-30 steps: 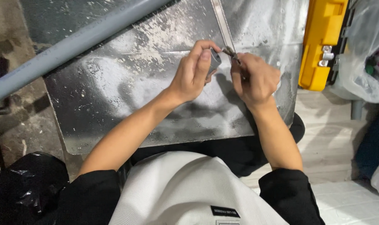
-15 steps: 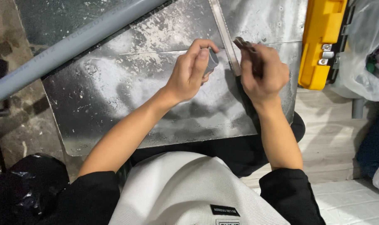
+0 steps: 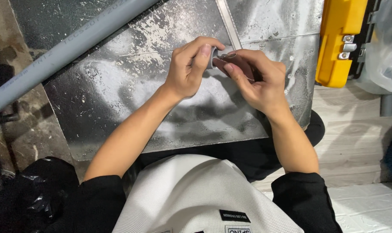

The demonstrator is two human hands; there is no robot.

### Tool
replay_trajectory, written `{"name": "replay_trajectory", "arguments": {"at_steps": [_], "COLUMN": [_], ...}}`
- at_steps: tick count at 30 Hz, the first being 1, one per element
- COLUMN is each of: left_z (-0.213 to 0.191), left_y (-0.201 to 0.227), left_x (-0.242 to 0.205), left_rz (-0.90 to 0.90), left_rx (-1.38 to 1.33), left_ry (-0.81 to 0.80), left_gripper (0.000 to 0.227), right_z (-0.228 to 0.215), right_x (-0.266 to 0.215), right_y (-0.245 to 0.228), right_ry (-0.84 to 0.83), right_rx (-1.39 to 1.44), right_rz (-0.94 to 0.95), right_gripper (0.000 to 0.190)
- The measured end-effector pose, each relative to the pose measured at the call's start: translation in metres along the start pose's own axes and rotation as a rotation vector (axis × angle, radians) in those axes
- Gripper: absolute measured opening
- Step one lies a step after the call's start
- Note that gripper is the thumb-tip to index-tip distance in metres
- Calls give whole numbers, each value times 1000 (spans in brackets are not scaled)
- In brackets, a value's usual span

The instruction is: The person smooths the cut end of a small gray pipe using a metal file and then a sandpaper sheet. They rotate the pipe and adjust the tools to deburr the edge, then switch to sandpaper for finer smoothing.

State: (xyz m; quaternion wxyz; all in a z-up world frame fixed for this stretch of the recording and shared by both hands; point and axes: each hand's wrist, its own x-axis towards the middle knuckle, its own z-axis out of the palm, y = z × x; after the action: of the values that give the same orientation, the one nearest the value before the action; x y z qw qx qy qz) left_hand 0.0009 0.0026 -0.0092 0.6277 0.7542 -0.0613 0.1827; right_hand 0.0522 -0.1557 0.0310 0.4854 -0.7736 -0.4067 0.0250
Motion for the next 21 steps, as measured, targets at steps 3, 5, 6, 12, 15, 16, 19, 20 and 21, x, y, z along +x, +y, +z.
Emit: {"name": "replay_trajectory", "arguments": {"at_steps": [3, 5, 6, 12, 15, 16, 19, 20, 21], "left_z": [-2, -1, 0, -1, 0, 0, -1, 0, 1], "left_y": [5, 2, 0, 3, -2, 0, 3, 2, 2], "left_x": [2, 2, 2, 2, 1, 1, 1, 1, 0], "left_rz": [-2, 43, 88, 117, 154, 153, 147, 167, 187], "left_rx": [-6, 22, 49, 74, 93, 94, 105, 125, 146], "left_ry": [-17, -16, -17, -93, -78, -79, -79, -98, -117], "left_gripper": [42, 42, 43, 39, 39, 39, 41, 40, 40], "right_z": [-2, -4, -4, -6, -5, -5, -4, -2, -1], "right_x": [-2, 2, 4, 6, 3, 3, 4, 6, 7], "right_y": [8, 3, 0, 0, 2, 1, -4, -6, -8], "right_ry": [-72, -93, -112, -223, -263, -263, -270, -243, -215], "right_rx": [6, 27, 46, 104, 207, 209, 567, 577, 587], "right_rz": [-31, -30, -28, 1, 213, 214, 498, 535, 572], "right_gripper": [16, 14, 12, 10, 7, 7, 14, 11, 10]}}
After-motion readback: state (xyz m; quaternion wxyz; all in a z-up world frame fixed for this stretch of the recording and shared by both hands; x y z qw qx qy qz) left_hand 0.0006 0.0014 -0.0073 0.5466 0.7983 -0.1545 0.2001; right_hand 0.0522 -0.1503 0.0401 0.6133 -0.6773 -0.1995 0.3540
